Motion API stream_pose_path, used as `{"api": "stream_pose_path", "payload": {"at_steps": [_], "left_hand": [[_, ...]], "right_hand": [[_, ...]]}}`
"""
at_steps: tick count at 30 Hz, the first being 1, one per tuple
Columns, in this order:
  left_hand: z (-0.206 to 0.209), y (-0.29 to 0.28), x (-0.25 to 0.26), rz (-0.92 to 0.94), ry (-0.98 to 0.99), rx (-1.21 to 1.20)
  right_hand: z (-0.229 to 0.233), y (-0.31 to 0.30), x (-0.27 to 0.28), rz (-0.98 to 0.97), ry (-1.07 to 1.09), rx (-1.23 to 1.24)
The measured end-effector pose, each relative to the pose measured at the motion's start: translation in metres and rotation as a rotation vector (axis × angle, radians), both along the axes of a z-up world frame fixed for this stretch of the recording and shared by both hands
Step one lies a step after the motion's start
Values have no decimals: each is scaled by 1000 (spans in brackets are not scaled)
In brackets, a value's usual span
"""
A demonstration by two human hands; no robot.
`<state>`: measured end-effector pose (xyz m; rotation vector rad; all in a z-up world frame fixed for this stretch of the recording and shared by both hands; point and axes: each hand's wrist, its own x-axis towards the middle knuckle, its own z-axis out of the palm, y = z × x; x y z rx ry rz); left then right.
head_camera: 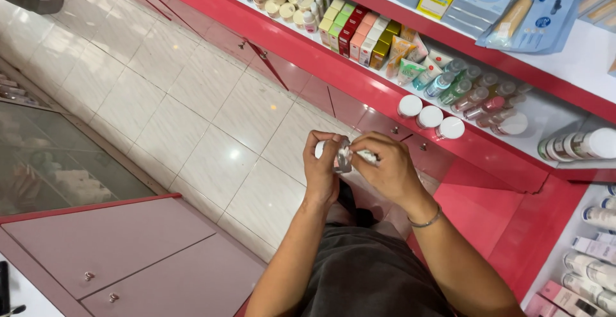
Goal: Opening and closing cosmetic jars to inspect the contents on a store shelf
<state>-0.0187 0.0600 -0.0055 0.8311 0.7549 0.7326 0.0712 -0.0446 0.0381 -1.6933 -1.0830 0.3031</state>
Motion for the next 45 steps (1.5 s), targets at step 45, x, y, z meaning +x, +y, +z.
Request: {"api": "stream_pose_path", "payload": {"at_steps": [45], "left_hand": [[-2, -94, 38, -418, -71, -86]], "right_hand": [[12, -128, -29, -362, 30, -80]]}}
